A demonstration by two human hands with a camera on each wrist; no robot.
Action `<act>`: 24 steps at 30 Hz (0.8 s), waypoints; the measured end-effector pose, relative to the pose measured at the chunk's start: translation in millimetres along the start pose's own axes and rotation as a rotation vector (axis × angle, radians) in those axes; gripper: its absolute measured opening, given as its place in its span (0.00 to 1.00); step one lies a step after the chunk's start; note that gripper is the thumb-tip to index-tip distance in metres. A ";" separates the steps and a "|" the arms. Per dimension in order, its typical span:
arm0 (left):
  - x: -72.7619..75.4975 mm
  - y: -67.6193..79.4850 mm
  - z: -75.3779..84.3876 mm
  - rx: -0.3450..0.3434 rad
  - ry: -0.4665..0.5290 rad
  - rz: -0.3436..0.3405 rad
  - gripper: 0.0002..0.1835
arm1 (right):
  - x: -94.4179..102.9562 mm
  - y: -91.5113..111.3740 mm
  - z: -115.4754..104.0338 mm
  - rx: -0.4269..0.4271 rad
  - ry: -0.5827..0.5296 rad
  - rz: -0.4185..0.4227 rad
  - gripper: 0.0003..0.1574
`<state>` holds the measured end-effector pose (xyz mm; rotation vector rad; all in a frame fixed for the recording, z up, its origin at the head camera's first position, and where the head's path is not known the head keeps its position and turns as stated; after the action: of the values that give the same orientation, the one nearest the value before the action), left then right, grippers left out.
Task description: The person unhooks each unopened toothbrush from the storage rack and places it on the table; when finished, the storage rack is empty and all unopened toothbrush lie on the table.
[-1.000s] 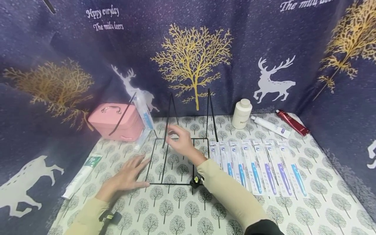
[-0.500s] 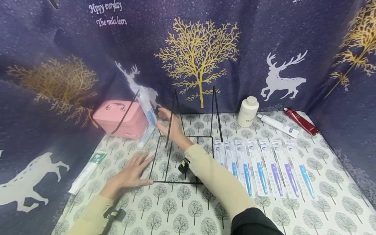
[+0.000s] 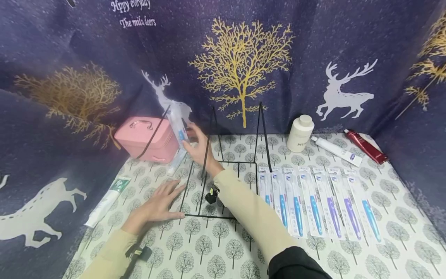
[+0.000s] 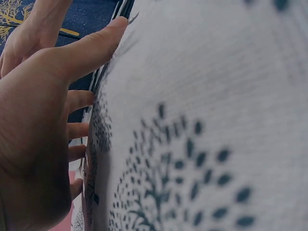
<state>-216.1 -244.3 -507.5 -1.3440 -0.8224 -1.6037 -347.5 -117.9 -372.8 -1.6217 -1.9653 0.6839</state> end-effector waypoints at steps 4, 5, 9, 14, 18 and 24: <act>1.8 -0.8 0.1 -0.005 -0.015 0.014 0.54 | -2.4 1.3 3.3 0.002 0.047 0.054 0.35; 2.3 -0.9 0.2 -0.007 -0.019 0.017 0.54 | -2.9 1.8 4.5 -0.002 0.064 0.066 0.35; 2.3 -0.9 0.0 -0.005 -0.017 0.011 0.54 | -6.6 4.1 6.4 0.005 0.073 0.084 0.36; 0.6 -1.9 -0.7 0.004 -0.020 0.000 0.54 | -14.0 4.1 20.6 0.030 0.097 0.106 0.38; -0.5 -2.0 -0.4 0.001 -0.011 0.004 0.54 | -16.4 4.7 30.4 0.041 0.146 0.123 0.37; -0.7 -1.5 -1.2 0.006 -0.011 -0.004 0.54 | -15.5 10.6 12.9 0.094 0.151 0.058 0.38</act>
<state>-218.0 -244.7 -508.4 -1.3493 -0.8362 -1.5965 -345.6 -132.3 -390.4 -1.6290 -1.7597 0.6464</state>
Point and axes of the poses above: each hand's wrist, its own y-axis away from the middle knuckle, its own x-axis out of the back of the hand, z = x × y, the point moved 8 cm from there along -y, towards the middle knuckle, and after that the axes turned 3 degrees about z, right-handed, at the moved point
